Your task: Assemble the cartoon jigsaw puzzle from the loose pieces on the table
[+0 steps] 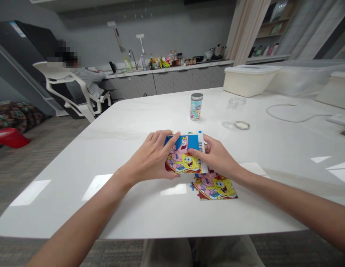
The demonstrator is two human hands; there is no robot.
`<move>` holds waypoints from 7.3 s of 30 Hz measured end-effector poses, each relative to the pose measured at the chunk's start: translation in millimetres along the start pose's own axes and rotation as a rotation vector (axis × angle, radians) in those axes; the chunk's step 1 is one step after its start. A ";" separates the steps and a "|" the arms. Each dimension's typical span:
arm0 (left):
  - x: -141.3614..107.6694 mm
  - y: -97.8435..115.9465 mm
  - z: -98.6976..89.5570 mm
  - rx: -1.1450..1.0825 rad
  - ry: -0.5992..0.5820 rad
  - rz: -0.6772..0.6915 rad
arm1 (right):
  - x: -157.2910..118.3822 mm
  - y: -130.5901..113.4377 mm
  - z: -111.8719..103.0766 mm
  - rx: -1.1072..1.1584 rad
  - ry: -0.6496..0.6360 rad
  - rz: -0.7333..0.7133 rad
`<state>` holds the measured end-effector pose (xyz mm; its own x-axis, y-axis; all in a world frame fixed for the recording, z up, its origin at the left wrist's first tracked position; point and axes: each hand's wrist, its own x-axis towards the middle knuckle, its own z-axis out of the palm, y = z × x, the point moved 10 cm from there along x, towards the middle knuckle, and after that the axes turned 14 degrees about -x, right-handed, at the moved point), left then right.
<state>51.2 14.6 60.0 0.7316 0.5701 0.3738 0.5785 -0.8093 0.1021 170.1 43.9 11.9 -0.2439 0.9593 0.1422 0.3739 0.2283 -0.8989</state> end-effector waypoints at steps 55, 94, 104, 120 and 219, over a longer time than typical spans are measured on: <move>-43.4 -88.0 46.9 -0.455 -0.607 -0.478 | -4.5 -8.4 24.2 -0.958 -0.155 -0.605; -49.7 -104.7 44.6 -0.290 -0.602 -0.553 | -5.8 -9.0 29.6 -1.027 -0.184 -0.664; -51.1 -107.5 46.1 -0.303 -0.595 -0.559 | -4.6 -9.7 27.9 -1.048 -0.200 -0.626; -49.9 -104.7 43.9 -0.289 -0.595 -0.564 | 8.7 5.3 8.4 -1.090 -0.082 -0.435; -50.2 -104.1 40.5 -0.307 -0.572 -0.515 | 5.8 3.9 9.1 -0.946 -0.128 -0.402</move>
<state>-31.2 76.0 -6.8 0.5207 0.7969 -0.3064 0.8276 -0.3829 0.4105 162.0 48.8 5.5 -0.5788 0.7713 0.2647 0.7805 0.6181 -0.0942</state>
